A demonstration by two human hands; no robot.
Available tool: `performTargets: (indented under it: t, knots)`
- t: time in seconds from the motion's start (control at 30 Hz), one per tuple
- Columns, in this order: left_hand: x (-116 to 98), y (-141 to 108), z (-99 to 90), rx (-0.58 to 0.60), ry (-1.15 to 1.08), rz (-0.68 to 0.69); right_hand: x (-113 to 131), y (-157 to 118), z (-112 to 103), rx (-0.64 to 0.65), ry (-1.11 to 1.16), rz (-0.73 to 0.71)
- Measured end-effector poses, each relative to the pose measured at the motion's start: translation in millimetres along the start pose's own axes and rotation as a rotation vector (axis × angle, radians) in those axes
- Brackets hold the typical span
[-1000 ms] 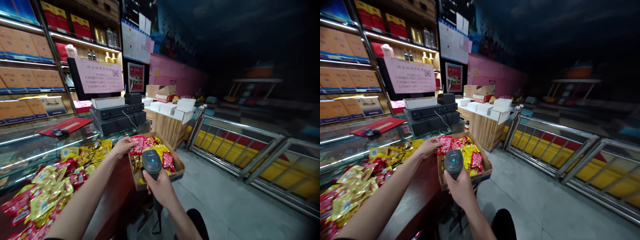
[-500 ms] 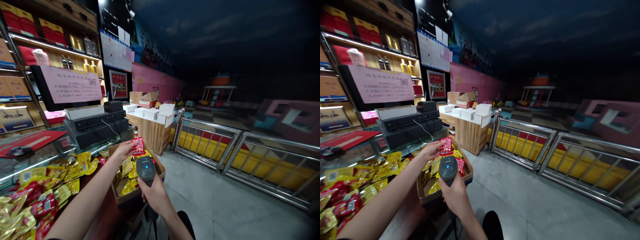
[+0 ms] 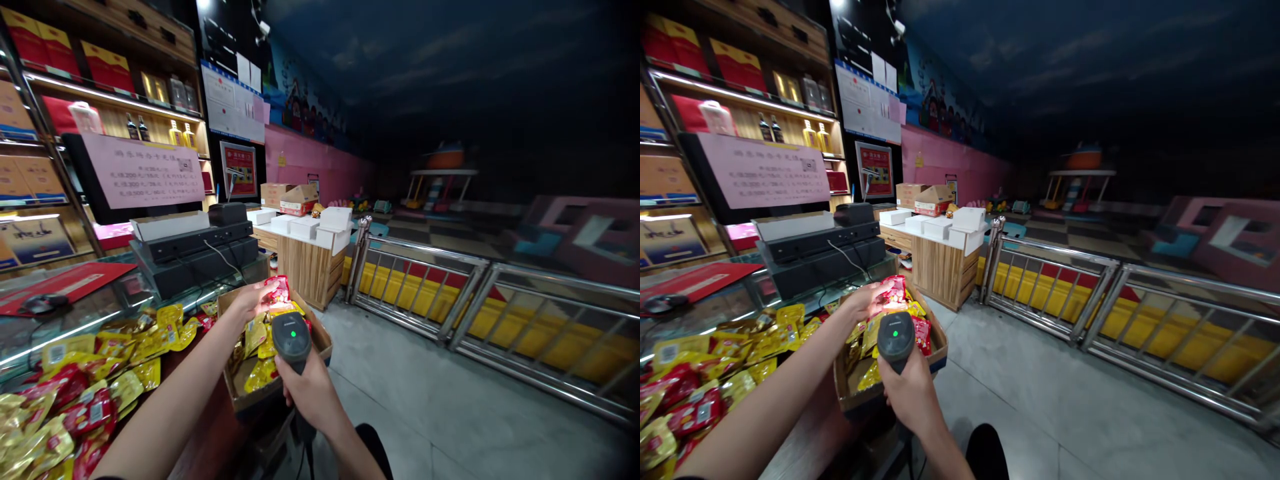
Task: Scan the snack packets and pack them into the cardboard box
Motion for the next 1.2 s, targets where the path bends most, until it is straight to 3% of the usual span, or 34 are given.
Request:
performTargets:
  t: [0.13, 0.33, 0.53, 0.67, 0.8, 0.9, 1.07, 1.2]
  knots:
    - [3, 0, -5.0, -0.005, -0.095, -0.148, 4, -1, 1, -0.003, 0.028, 0.008]
    - [-1, -13, -33.3, -0.158, 0.105, 0.019, 1, 0, 16, 0.051, 0.047, -0.007]
    - [-1, -47, -89.9, -0.274, 0.282, 0.075, -6, 1, 47, 0.175, 0.054, -0.027]
    - [5, -76, -144.9, -0.29, 0.388, 0.091, -9, 0, 68, 0.245, 0.038, -0.013]
    - [9, -110, -212.5, -0.342, 0.763, -0.012, -11, -2, 83, 0.281, -0.001, -0.008]
    - [11, -135, -247.6, -0.316, 1.134, -0.172, -12, -3, 91, 0.314, -0.027, -0.021]
    - [31, -166, -257.1, -0.192, 1.773, -0.42, -11, -3, 98, 0.33, -0.059, -0.079]
    - [57, -181, -255.5, -0.181, 1.895, -0.338, -14, -3, 96, 0.298, -0.081, -0.102]
Point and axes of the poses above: each hand's wrist, its own y-axis towards the middle knuckle, its own z-axis out of the palm, x = y × z, the point moved 2 cm from there along y, towards the middle knuckle, and after that the axes turned 9 degrees about x, right-handed, at the moved point
